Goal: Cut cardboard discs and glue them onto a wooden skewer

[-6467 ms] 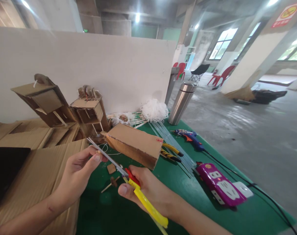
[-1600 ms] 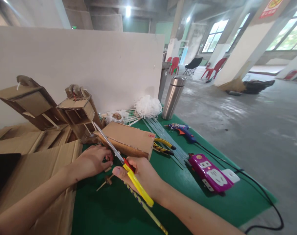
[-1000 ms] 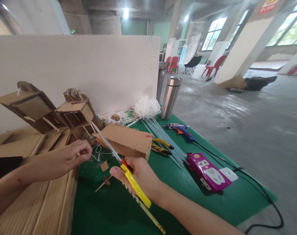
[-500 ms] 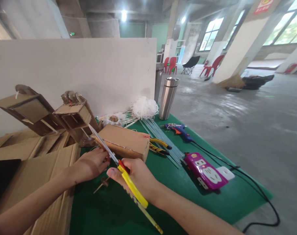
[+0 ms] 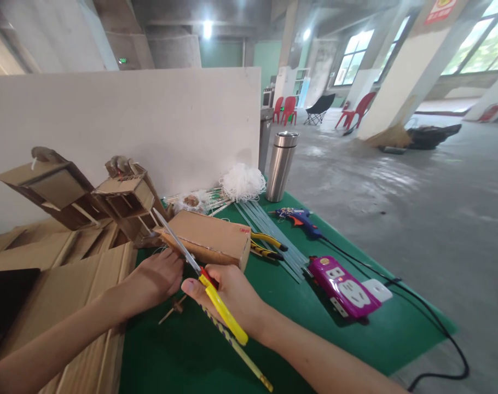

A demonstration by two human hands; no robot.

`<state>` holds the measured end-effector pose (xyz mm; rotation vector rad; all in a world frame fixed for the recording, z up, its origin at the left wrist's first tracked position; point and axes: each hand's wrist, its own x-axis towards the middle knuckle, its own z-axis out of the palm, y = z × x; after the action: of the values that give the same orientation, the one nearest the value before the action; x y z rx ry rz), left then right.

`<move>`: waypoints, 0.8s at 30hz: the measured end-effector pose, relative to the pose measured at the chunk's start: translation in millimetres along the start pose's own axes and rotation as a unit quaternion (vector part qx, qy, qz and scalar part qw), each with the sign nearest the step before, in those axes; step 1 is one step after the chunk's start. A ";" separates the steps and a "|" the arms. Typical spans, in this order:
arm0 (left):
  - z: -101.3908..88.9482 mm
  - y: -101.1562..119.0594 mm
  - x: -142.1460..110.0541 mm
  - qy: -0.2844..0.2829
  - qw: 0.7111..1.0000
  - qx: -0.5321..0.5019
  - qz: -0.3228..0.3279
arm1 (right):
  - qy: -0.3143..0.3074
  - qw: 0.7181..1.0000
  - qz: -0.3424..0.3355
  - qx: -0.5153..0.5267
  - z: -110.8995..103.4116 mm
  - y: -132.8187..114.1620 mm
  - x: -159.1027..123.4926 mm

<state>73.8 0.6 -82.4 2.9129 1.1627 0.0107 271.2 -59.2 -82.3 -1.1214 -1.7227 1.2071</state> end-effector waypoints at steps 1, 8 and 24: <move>-8.2 -1.9 -3.9 -0.008 1.000 0.001 -0.001 | 0.001 1.000 0.003 0.005 -0.4 -0.6 0.0; -91.9 -29.5 -4.6 0.000 0.988 -0.118 -0.098 | 0.018 1.000 0.003 0.025 -0.6 -2.7 -1.3; -71.3 -83.4 151.6 -0.016 0.983 0.075 -0.167 | -0.001 0.997 0.042 0.068 5.7 10.0 1.2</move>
<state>125.7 165.7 -11.1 2.7822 1.6994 -0.1295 268.0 -58.1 -93.4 -1.1202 -1.5821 1.3560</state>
